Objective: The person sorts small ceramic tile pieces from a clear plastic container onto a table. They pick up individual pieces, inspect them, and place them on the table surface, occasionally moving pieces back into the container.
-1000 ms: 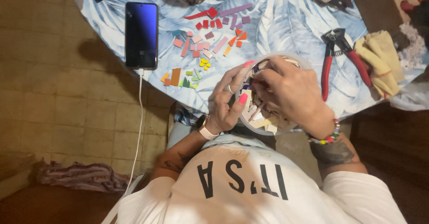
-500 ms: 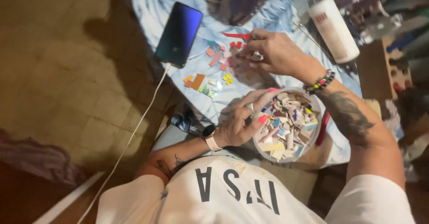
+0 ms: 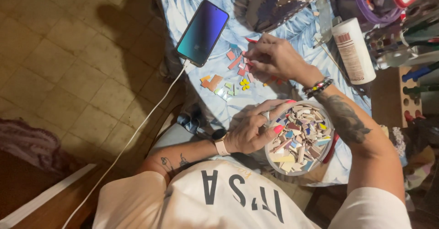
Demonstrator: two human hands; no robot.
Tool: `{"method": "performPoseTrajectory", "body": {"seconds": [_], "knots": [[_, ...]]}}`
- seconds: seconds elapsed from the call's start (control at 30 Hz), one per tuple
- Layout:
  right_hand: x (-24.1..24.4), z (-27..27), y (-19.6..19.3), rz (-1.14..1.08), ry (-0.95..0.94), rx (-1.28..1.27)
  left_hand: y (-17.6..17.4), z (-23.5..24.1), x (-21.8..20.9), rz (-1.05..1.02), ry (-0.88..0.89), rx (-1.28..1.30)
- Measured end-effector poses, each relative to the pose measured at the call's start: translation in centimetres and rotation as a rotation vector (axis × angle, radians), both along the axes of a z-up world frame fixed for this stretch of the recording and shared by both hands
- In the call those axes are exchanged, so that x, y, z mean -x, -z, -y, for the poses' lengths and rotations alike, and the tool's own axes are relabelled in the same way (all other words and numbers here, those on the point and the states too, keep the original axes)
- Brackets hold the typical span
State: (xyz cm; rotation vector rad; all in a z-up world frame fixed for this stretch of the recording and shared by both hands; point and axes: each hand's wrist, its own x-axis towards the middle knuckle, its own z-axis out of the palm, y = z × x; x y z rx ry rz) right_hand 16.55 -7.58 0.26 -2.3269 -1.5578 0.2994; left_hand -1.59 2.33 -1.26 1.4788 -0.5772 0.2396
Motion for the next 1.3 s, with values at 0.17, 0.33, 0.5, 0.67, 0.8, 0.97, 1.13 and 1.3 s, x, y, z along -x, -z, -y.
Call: {"method": "performPoseTrajectory", "body": {"seconds": [0.17, 0.33, 0.5, 0.67, 0.8, 0.97, 1.13, 1.3], "knots": [[1.6, 2.7, -5.8, -0.06, 0.128, -0.128, 0.2, 0.1, -0.1, -0.025, 0.019, -0.03], [7.8, 8.5, -10.1, -0.015, 0.406, -0.276, -0.5, -0.1, -0.3, -0.008, -0.011, -0.202], [17.4, 10.3, -10.9, 0.146, 0.856, -0.27, -0.5, 0.6, -0.8, 0.032, -0.06, -0.149], [20.8, 9.6, -7.0, 0.258, 0.96, -0.359, -1.0, 1.2, -1.1, 0.024, -0.038, -0.129], [21.3, 9.8, -6.3, 0.295, 1.007, -0.276, 0.3, 1.8, -1.2, 0.03, 0.0, -0.051], [20.5, 9.5, -7.1, 0.316, 1.064, -0.219, 0.1, 2.1, -1.2, 0.035, 0.002, -0.016], [19.3, 8.8, -6.9, 0.294, 1.098, -0.23, 0.6, 2.3, -1.1, 0.033, 0.003, -0.007], [18.8, 8.4, -7.4, 0.175, 1.037, -0.08, 0.8, 2.1, -1.0, 0.022, 0.015, 0.002]]}}
